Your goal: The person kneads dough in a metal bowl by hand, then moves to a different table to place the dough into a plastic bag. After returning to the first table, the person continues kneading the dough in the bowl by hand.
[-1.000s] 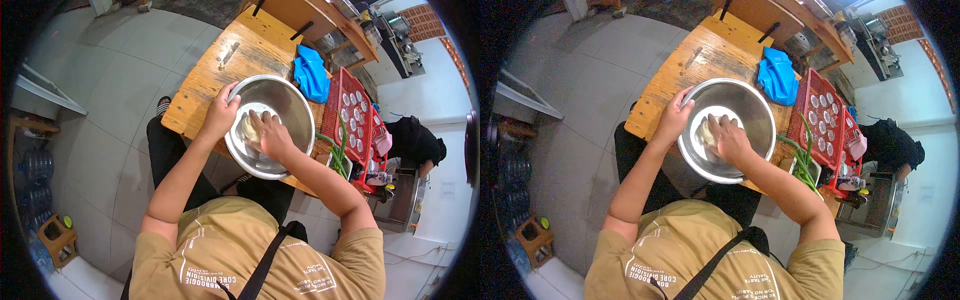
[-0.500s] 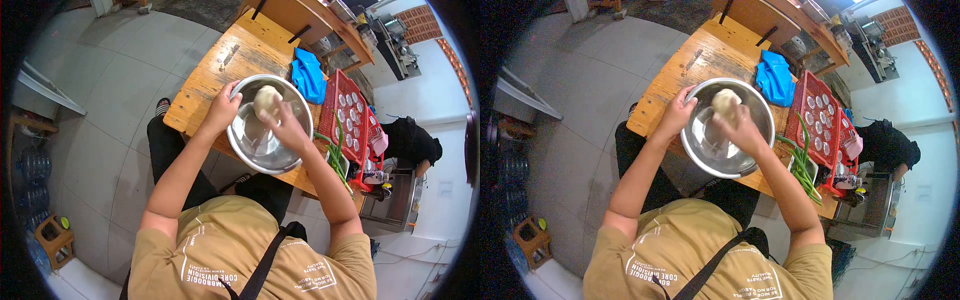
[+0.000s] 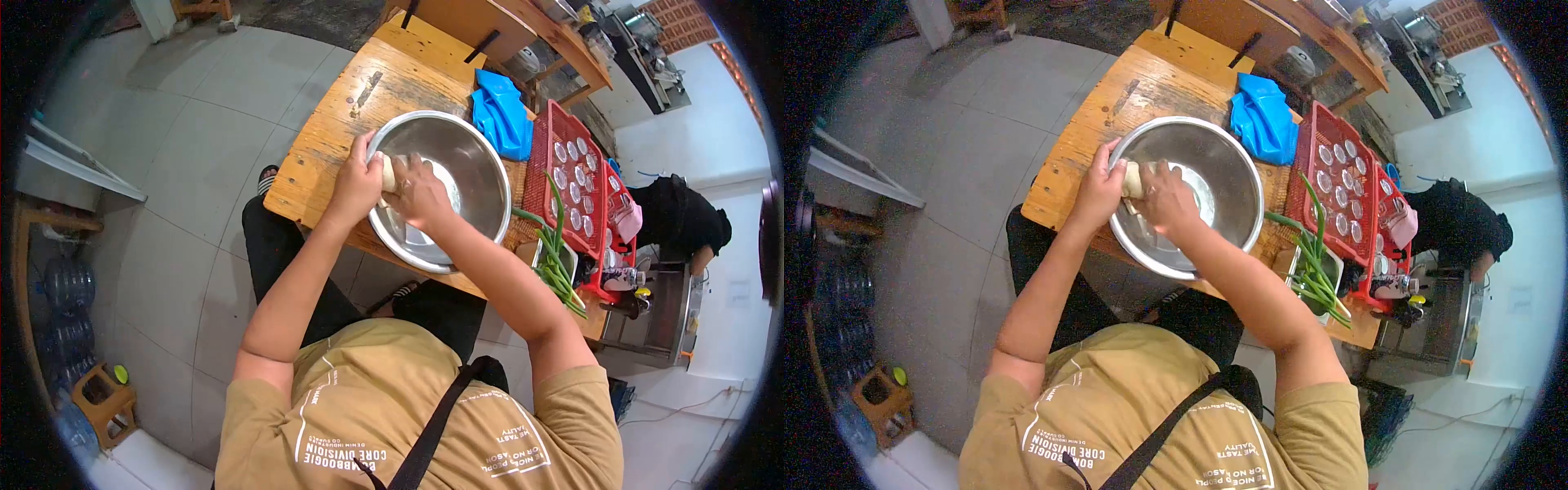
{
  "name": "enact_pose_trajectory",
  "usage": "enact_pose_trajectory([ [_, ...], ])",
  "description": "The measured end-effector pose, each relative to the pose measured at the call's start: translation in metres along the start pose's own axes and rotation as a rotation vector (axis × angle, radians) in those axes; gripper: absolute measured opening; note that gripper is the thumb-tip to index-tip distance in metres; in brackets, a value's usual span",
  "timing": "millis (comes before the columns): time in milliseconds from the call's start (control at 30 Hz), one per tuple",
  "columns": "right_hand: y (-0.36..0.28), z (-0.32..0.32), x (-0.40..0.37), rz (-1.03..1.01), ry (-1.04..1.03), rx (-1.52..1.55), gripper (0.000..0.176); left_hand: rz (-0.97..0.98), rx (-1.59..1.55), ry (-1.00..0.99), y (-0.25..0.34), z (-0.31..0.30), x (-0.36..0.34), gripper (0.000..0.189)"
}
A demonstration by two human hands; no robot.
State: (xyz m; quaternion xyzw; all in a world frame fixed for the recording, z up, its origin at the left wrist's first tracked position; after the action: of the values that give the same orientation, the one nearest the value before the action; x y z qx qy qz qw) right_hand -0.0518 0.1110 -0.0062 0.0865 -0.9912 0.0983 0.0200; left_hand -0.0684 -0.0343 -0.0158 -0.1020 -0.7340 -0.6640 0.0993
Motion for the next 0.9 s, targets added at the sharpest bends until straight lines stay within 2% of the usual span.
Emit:
enact_pose_trajectory([
  [33, 0.005, -0.003, 0.005, -0.049, -0.003, 0.023, 0.069, -0.002, 0.0, 0.006, 0.002, -0.001, 0.002, 0.041],
  [67, 0.014, -0.011, 0.009, -0.042, 0.007, 0.021, 0.069, -0.003, -0.002, 0.014, 0.005, -0.001, 0.003, 0.041],
  [133, 0.024, -0.035, 0.018, -0.021, -0.21, 0.219, 0.058, 0.046, 0.0, 0.047, 0.0, 0.002, 0.006, 0.04],
  [167, 0.04, -0.027, 0.019, 0.045, -0.083, 0.281, 0.053, 0.021, -0.01, 0.044, -0.003, 0.002, 0.007, 0.04],
  [200, 0.051, -0.033, 0.018, 0.161, -0.127, 0.502, 0.054, -0.012, -0.02, 0.043, -0.006, 0.0, 0.006, 0.04],
  [267, 0.063, -0.052, 0.007, 0.291, -0.066, 0.484, 0.055, -0.04, -0.058, 0.037, 0.0, -0.005, 0.005, 0.04],
  [300, 0.066, -0.058, -0.005, 0.287, -0.069, 0.487, 0.055, -0.051, -0.097, 0.016, 0.003, -0.007, 0.007, 0.04],
  [367, 0.059, -0.074, -0.032, -0.18, 0.111, 0.014, 0.054, -0.046, -0.11, 0.014, 0.0, -0.006, 0.009, 0.04],
  [400, 0.062, -0.081, -0.031, -0.173, 0.112, 0.016, 0.054, -0.043, -0.128, 0.015, -0.002, -0.004, 0.01, 0.04],
  [467, 0.075, -0.086, -0.022, 0.26, -0.255, 0.647, 0.069, -0.042, -0.144, 0.012, -0.008, -0.003, 0.013, 0.04],
  [500, 0.065, -0.096, -0.02, 0.19, -0.125, 0.429, 0.083, -0.041, -0.157, 0.009, -0.01, -0.001, 0.012, 0.04],
  [533, 0.058, -0.088, -0.019, 0.195, -0.123, 0.436, 0.083, -0.042, -0.152, 0.001, -0.011, 0.0, 0.01, 0.04],
  [600, 0.05, -0.057, -0.017, 0.631, -0.311, 0.199, 0.085, -0.002, -0.121, 0.008, -0.009, -0.001, 0.01, 0.04],
  [633, 0.036, -0.043, -0.02, 0.497, -0.247, -0.104, 0.079, 0.005, -0.112, 0.005, -0.008, -0.001, 0.012, 0.04],
  [667, 0.035, -0.038, -0.021, 0.495, -0.244, -0.095, 0.079, 0.008, -0.072, 0.022, -0.007, 0.0, 0.011, 0.041],
  [733, 0.021, -0.032, -0.023, 0.173, -0.251, -0.128, 0.07, 0.011, -0.023, 0.03, -0.009, 0.0, 0.007, 0.041],
  [767, 0.022, -0.027, -0.022, 0.095, -0.177, -0.134, 0.059, 0.006, -0.035, 0.034, -0.011, 0.0, 0.008, 0.042],
  [900, 0.041, -0.022, -0.007, 0.027, -0.111, -0.108, 0.052, 0.018, -0.004, 0.003, 0.007, -0.003, 0.008, 0.042],
])
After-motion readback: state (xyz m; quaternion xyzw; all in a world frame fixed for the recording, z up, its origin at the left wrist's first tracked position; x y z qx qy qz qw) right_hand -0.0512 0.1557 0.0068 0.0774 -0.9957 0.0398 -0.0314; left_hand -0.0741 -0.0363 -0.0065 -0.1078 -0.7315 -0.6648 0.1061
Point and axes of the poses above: each hand's wrist, its own x-axis towards the middle knuckle, its own z-axis out of the palm, y = z × x, the point moved 3 cm from there along x, towards the middle knuckle, and after that the axes turned 11 degrees about z, right-handed, at the moved point
